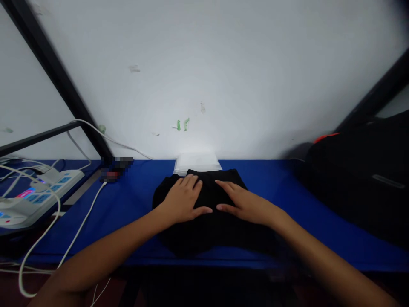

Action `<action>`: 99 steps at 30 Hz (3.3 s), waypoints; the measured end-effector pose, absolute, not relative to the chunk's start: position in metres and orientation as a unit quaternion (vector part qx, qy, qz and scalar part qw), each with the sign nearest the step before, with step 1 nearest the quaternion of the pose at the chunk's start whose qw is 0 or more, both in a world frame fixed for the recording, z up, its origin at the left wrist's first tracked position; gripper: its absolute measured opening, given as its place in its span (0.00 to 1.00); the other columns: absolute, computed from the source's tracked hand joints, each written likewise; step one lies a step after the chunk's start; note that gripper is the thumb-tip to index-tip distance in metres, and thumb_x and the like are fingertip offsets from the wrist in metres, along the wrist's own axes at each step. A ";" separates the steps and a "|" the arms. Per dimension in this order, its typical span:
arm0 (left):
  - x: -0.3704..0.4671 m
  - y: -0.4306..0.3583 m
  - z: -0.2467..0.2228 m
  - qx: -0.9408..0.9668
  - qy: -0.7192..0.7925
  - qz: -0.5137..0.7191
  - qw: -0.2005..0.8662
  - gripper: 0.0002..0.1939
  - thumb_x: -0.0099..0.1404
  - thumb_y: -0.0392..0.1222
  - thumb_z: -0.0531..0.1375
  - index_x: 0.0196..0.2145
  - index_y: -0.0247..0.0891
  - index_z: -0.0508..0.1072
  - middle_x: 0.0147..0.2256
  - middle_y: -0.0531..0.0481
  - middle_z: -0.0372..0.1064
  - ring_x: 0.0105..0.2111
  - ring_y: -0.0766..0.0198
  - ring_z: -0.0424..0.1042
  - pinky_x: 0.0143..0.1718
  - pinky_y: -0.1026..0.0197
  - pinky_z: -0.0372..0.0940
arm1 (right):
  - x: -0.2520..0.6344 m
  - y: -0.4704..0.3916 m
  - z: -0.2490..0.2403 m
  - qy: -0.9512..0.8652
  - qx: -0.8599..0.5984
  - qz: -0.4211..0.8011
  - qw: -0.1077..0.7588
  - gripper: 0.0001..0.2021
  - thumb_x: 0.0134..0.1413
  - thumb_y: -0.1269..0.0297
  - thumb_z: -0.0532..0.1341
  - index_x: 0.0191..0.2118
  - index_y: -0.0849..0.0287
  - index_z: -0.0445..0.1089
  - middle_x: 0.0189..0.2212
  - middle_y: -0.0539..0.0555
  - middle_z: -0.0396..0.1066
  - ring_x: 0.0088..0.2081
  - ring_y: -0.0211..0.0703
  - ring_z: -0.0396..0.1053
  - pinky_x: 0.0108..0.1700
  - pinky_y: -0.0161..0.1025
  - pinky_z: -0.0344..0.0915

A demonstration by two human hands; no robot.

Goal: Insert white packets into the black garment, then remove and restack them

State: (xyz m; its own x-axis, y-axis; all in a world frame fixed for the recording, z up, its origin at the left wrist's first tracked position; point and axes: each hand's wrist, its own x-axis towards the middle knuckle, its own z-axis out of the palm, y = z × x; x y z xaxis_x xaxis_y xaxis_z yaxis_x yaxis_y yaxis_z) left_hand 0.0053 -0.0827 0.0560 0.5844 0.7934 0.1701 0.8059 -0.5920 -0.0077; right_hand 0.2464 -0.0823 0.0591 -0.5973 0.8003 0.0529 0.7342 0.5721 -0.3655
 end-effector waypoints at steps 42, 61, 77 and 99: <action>0.002 -0.063 0.026 -0.884 -0.461 -0.020 -0.077 0.51 0.62 0.76 0.43 0.68 0.32 0.49 0.68 0.36 0.39 0.68 0.42 0.39 0.64 0.36 0.39 | 0.241 -0.045 0.025 -0.905 -0.398 0.151 0.016 0.44 0.56 0.34 0.52 0.70 0.57 0.44 0.70 0.65 0.36 0.69 0.63 0.34 0.65 0.68 0.36; 0.009 -0.065 0.016 -0.902 -0.420 -0.088 -0.051 0.39 0.66 0.67 0.49 0.65 0.36 0.57 0.66 0.39 0.50 0.67 0.47 0.49 0.66 0.45 0.45 | 0.242 -0.043 0.021 -0.908 -0.390 0.148 0.030 0.44 0.57 0.35 0.51 0.70 0.60 0.44 0.69 0.65 0.37 0.70 0.61 0.33 0.66 0.66 0.37; 0.006 -0.062 0.018 -0.908 -0.412 -0.063 -0.054 0.41 0.67 0.69 0.45 0.66 0.35 0.55 0.67 0.39 0.46 0.67 0.48 0.46 0.66 0.45 0.42 | 0.242 -0.043 0.016 -0.904 -0.402 0.141 0.038 0.46 0.56 0.33 0.51 0.70 0.61 0.44 0.70 0.66 0.36 0.70 0.61 0.33 0.67 0.63 0.38; -0.018 -0.071 0.049 -0.902 -0.418 -0.034 -0.103 0.40 0.65 0.66 0.55 0.64 0.35 0.58 0.66 0.36 0.48 0.67 0.47 0.46 0.66 0.43 0.45 | 0.283 -0.051 0.038 -0.866 -0.474 0.147 0.063 0.40 0.56 0.38 0.57 0.65 0.62 0.57 0.67 0.66 0.49 0.67 0.62 0.47 0.65 0.60 0.51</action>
State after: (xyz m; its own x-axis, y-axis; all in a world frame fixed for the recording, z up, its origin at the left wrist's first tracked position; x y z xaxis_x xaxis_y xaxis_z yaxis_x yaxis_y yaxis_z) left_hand -0.0181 -0.0710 0.0485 0.6489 0.7605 -0.0242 0.7464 -0.6301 0.2139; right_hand 0.2835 -0.0509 0.0383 -0.5428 0.8393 -0.0300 0.8022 0.5076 -0.3143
